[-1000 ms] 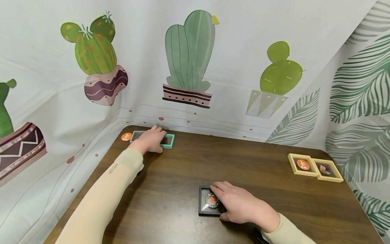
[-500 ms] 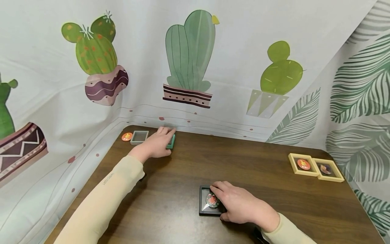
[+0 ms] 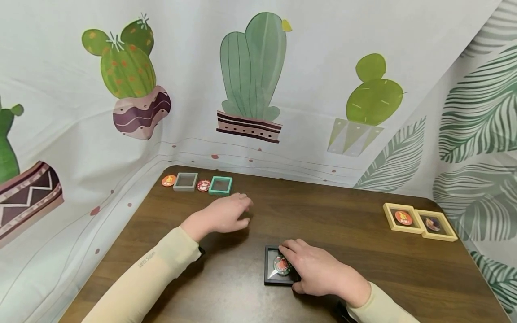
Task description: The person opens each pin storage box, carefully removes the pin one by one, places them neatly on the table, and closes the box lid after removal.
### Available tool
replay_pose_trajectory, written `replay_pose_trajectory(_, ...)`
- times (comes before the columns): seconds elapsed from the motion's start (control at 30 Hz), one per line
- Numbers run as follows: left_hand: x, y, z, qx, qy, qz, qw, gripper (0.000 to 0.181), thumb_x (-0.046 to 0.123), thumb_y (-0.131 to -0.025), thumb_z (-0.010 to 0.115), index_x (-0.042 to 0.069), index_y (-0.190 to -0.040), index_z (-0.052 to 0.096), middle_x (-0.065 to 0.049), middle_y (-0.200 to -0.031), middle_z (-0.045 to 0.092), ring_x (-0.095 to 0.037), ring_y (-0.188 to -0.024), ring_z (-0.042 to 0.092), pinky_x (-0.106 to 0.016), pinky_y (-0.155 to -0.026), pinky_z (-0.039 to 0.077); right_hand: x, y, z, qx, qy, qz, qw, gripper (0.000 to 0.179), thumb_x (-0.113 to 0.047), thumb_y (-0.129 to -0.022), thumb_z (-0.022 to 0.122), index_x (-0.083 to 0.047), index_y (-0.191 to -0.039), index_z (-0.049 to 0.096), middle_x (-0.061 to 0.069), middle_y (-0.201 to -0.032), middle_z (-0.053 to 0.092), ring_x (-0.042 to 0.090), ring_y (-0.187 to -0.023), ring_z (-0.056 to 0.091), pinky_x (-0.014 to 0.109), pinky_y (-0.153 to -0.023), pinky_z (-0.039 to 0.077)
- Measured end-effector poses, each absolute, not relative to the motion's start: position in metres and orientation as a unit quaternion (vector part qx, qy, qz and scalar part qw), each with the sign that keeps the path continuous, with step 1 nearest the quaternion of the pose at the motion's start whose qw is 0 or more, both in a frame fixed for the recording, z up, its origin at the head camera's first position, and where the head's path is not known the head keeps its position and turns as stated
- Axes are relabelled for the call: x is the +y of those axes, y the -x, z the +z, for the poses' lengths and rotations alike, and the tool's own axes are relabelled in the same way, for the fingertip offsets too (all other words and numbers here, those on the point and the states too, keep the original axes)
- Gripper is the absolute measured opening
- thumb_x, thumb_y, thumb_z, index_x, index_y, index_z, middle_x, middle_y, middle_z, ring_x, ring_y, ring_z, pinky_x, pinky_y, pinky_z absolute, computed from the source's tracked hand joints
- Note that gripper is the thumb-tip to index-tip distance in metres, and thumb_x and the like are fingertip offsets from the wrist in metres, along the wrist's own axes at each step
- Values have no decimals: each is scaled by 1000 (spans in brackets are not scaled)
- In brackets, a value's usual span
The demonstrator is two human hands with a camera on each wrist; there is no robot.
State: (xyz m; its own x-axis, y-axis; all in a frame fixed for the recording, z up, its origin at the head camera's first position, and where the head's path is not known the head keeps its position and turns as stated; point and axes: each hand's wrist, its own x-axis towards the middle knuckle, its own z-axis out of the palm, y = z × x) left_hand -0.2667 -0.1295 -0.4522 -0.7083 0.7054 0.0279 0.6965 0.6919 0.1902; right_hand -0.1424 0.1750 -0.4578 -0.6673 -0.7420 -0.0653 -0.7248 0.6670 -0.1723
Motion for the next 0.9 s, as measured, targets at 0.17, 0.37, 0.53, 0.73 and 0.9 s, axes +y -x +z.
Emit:
replay_pose_trajectory(0.17,-118,246,-457,906,-396,136,67,43,18,-96,72,-1,-134,69,-10,-124,72,-25,-117,69,-45,-102,58,175,143,-459,911,404,-65,58,86,-22,-76,94,5,-151,61,13,-152,60,29,-136,60,42,-99,60)
replay_pose_trajectory(0.37,-109,225,-466,884,-412,191,111,49,17,-92,73,1,-138,68,-5,-123,69,-17,-112,65,-38,-99,57,175,145,-462,911,403,-68,57,86,-24,-76,94,5,-150,61,13,-151,60,29,-135,60,42,-100,60)
replay_pose_trajectory(0.53,-104,214,-472,879,-426,177,119,59,26,-89,76,3,-142,67,-5,-132,67,-17,-122,62,-35,-107,53,174,146,-464,914,396,-70,59,86,-27,-78,94,5,-150,61,12,-150,60,28,-135,60,42,-100,60)
replay_pose_trajectory(0.73,-97,205,-472,862,-453,189,128,58,27,-87,77,2,-139,69,-4,-127,68,-20,-126,62,-34,-109,52,173,146,-463,915,392,-75,55,86,-29,-77,95,5,-148,62,11,-144,62,27,-130,61,41,-97,61)
replay_pose_trajectory(0.9,-93,199,-473,864,-464,162,108,60,31,-84,81,3,-137,70,0,-120,63,-16,-120,59,-30,-110,50,173,146,-464,915,392,-77,47,86,-29,-75,96,5,-147,63,10,-142,63,26,-129,62,40,-97,61)
